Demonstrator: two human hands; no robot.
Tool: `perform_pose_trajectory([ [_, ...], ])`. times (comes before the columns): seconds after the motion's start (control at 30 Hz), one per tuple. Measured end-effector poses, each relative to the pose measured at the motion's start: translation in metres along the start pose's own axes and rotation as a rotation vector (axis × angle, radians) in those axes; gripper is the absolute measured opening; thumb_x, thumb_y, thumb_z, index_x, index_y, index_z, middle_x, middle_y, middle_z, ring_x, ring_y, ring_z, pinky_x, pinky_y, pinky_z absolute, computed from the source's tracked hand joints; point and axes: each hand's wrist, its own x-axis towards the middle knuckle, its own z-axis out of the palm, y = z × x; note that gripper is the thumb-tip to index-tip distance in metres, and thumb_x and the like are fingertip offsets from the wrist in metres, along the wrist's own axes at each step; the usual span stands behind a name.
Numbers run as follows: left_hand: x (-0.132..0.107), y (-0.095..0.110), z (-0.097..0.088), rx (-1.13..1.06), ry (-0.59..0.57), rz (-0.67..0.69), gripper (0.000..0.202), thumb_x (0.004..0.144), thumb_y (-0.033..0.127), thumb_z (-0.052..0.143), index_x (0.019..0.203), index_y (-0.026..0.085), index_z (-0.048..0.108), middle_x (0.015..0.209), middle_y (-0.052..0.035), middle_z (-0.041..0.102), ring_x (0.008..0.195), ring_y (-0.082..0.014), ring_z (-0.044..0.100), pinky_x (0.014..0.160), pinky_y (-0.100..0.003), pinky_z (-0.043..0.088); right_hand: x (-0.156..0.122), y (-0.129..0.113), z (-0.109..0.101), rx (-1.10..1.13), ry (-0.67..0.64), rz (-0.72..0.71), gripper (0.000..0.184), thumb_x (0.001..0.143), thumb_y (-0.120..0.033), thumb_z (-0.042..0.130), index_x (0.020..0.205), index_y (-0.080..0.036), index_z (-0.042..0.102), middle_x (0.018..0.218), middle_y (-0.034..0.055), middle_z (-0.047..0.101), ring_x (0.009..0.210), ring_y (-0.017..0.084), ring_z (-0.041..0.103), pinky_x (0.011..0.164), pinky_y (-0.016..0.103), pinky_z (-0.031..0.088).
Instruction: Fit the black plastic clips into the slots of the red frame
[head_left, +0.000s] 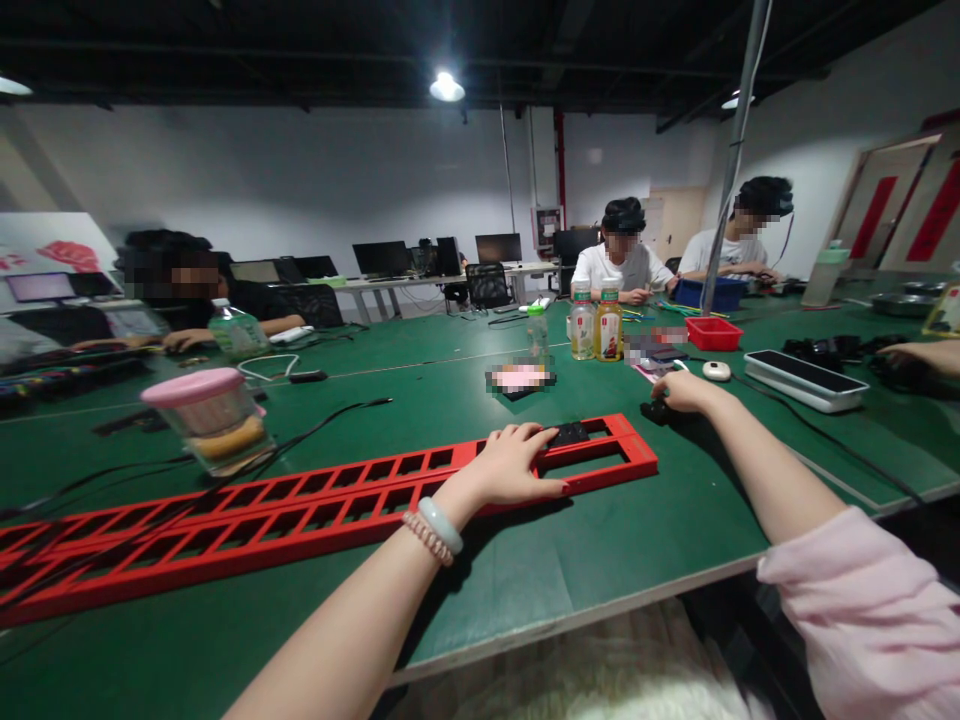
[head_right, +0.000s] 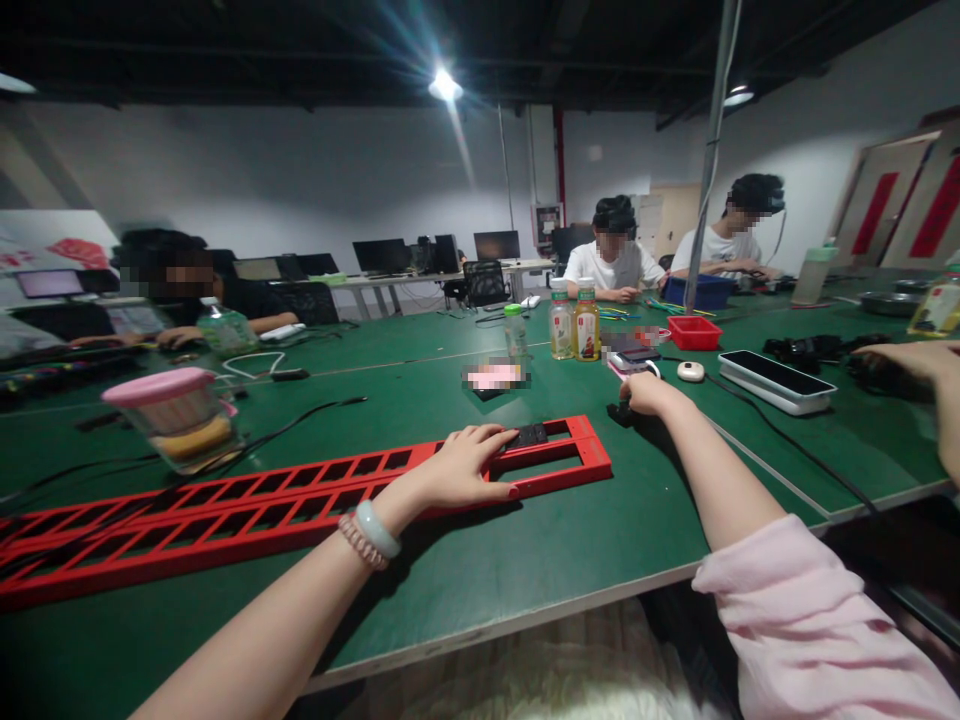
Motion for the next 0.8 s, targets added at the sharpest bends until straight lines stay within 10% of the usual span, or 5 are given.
perform_pose_trajectory([
  [0.8,-0.0005,0.0025,-0.0005,0.001,-0.020,-0.029,0.084,0.065,0.075,0.044,0.133,0.027,0.033,0.132,-0.0086,0.038,0.114,-0.0318,0.037,0.094,-0.044,0.029,0.0079,-0.0022,0.0044,0.000,0.050,-0.027,0.033,0.066,-0.008,0.048,0.090,-0.017,0.070,0.096,0.0098,0.067,0.089,0.020,0.060,0.079,0.026,0.043],
])
